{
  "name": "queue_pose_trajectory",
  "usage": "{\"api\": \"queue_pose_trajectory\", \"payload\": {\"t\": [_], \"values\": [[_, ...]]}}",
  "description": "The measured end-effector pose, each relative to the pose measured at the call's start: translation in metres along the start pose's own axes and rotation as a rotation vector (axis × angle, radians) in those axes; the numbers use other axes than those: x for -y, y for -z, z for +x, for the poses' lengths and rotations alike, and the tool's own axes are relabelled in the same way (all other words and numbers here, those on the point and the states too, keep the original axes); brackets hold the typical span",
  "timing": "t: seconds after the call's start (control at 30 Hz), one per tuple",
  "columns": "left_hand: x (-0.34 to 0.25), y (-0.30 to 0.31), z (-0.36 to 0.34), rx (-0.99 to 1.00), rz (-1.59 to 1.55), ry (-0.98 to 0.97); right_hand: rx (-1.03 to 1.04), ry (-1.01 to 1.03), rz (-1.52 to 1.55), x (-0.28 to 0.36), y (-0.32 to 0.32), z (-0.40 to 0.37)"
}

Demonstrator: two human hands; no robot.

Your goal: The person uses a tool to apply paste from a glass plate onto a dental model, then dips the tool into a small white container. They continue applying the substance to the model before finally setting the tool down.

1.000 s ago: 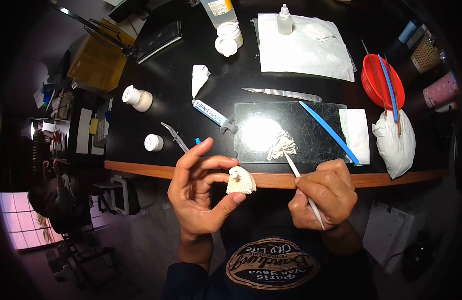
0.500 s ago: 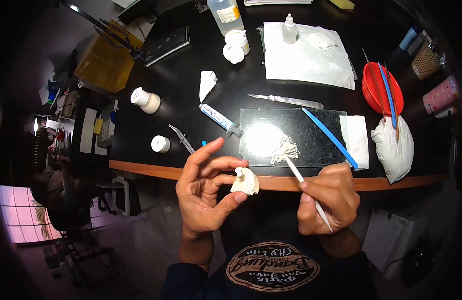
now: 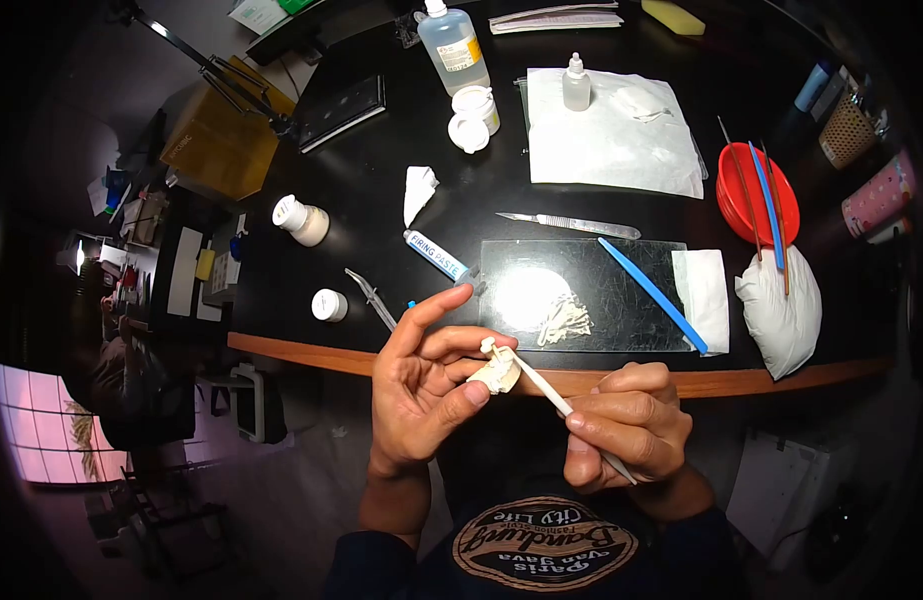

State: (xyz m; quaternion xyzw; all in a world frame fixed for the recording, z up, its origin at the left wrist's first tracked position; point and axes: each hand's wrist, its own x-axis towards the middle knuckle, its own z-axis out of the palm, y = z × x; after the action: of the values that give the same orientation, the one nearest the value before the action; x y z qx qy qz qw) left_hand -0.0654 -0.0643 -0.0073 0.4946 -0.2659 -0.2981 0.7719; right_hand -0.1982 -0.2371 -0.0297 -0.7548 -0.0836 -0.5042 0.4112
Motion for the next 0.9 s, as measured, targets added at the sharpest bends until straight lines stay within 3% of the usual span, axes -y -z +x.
{"api": "queue_pose_trajectory", "payload": {"t": [0.9], "values": [[-0.0008,-0.0011,0.0013,-0.022,0.108,0.051,-0.01,0.019,-0.027,-0.0016,-0.005,-0.0008]]}}
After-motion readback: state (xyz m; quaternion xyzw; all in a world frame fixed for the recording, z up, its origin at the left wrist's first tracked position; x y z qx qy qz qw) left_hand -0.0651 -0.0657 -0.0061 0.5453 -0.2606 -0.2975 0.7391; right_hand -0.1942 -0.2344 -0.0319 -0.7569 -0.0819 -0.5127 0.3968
